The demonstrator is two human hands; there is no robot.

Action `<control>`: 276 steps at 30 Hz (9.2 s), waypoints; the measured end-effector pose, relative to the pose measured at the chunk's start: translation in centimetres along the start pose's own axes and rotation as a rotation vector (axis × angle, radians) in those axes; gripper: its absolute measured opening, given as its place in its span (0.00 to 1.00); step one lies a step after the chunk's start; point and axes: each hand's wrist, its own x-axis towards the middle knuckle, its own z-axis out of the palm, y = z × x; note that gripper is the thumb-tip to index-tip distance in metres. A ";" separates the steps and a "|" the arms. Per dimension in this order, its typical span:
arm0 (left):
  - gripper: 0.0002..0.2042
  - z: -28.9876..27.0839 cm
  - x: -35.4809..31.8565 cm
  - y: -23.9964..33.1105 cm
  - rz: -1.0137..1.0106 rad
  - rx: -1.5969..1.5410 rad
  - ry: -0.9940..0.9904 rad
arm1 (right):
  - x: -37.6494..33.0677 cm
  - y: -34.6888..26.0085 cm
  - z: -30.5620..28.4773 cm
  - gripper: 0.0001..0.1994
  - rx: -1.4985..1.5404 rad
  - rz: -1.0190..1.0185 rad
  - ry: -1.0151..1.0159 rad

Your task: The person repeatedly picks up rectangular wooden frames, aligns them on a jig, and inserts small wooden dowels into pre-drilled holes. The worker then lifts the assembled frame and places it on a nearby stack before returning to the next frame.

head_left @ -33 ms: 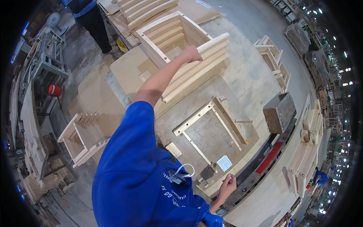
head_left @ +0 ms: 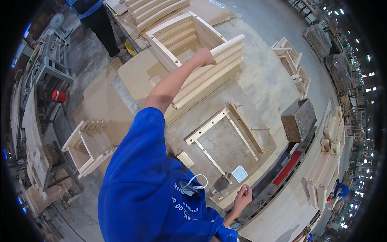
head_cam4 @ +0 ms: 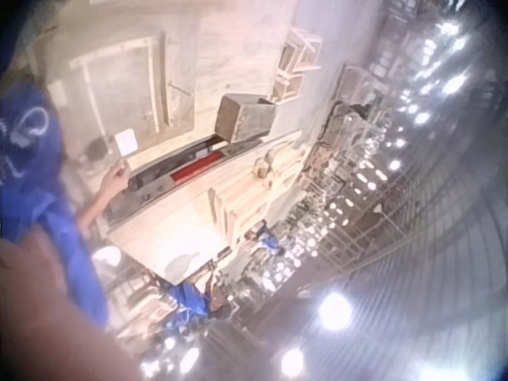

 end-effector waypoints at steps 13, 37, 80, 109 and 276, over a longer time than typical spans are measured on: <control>0.37 1.9 -0.9 -1.3 0.396 0.096 0.304 | -0.4 -0.1 -4.1 0.10 0.144 -0.017 0.191; 0.32 -1.7 -21.3 -7.6 -0.005 0.276 -0.001 | 13.0 27.4 -23.5 0.29 -0.494 0.709 0.778; 0.24 -14.0 1.8 -16.6 0.315 0.060 -0.529 | -10.8 17.0 -11.6 0.27 -0.242 0.437 0.818; 0.18 -14.4 7.1 -25.3 0.111 0.477 0.306 | -11.0 16.4 -11.4 0.25 -0.288 0.568 0.789; 0.13 56.3 -110.7 -0.2 1.450 0.455 -0.575 | -70.3 64.5 -12.7 0.15 0.274 0.701 0.631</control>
